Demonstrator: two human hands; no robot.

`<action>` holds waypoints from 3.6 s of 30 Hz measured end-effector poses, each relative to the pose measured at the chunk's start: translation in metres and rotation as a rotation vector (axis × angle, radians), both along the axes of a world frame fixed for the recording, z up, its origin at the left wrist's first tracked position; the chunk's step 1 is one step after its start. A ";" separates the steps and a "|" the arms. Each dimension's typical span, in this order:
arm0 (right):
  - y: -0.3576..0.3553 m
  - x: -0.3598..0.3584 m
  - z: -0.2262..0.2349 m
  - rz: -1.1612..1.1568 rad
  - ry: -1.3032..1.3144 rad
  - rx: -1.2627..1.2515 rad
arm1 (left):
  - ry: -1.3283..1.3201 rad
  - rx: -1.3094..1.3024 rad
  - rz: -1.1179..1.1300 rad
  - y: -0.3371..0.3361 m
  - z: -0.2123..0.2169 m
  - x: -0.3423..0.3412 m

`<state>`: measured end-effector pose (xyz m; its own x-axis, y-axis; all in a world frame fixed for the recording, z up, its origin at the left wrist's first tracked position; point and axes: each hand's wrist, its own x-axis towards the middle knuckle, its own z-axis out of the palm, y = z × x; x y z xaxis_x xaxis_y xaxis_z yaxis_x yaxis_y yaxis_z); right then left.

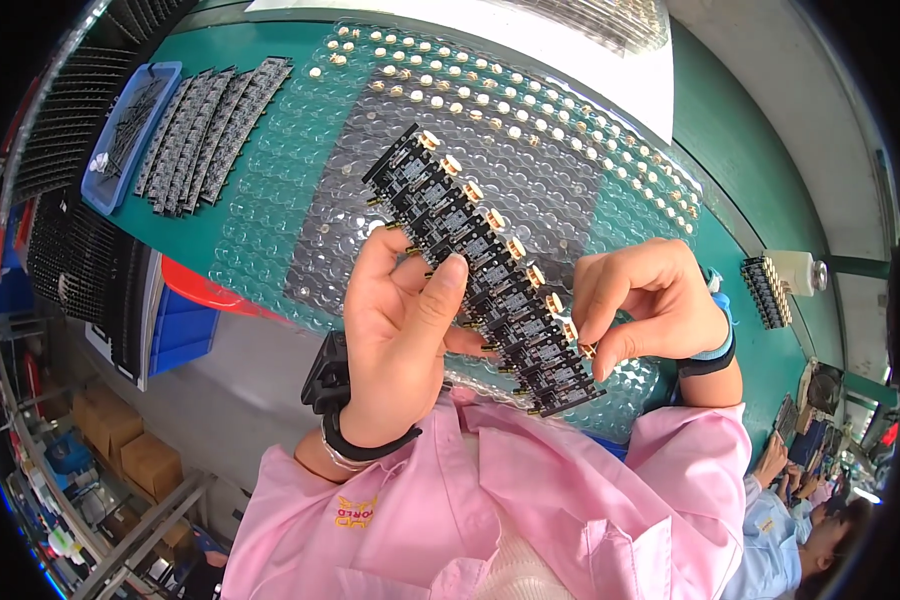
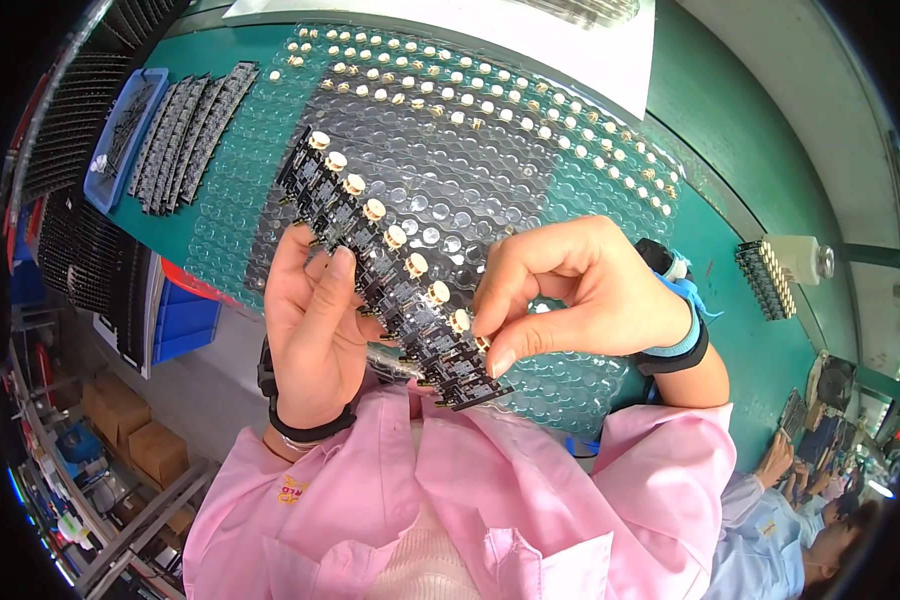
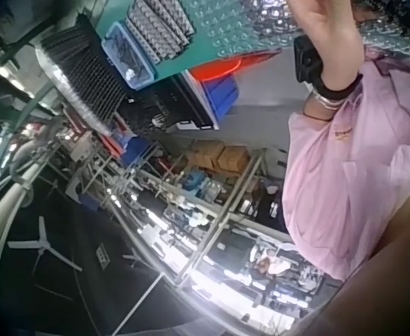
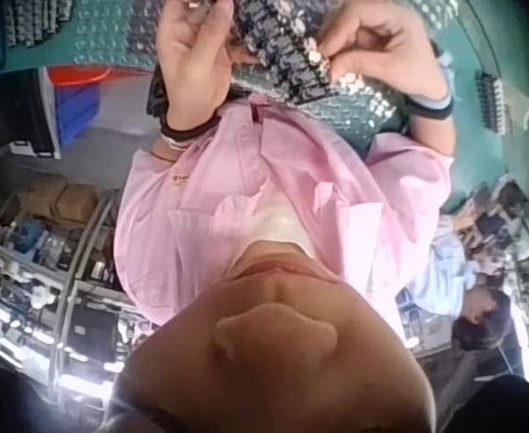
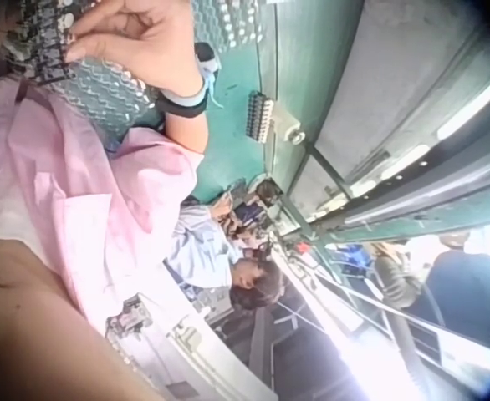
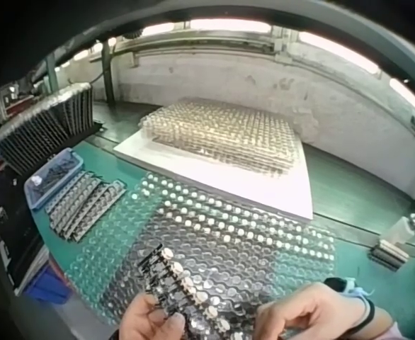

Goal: Assembling small electronic components into a frame at a factory workstation.

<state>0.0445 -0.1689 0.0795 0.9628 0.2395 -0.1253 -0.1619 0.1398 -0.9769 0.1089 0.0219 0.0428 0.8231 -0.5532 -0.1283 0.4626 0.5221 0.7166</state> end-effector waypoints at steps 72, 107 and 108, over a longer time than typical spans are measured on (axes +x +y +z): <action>0.003 0.003 0.022 -0.136 0.185 -0.101 | -0.098 0.033 -0.005 -0.003 -0.003 0.001; 0.001 0.012 -0.003 -0.173 -0.056 0.081 | -0.058 0.060 0.133 0.009 0.000 0.011; 0.001 0.012 -0.003 -0.173 -0.057 0.082 | -0.059 0.056 0.143 0.008 0.001 0.011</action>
<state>0.0563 -0.1682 0.0767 0.9955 0.0767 -0.0559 -0.0729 0.2404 -0.9679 0.1196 0.0295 0.0436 0.8998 -0.4235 -0.1048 0.3430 0.5382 0.7699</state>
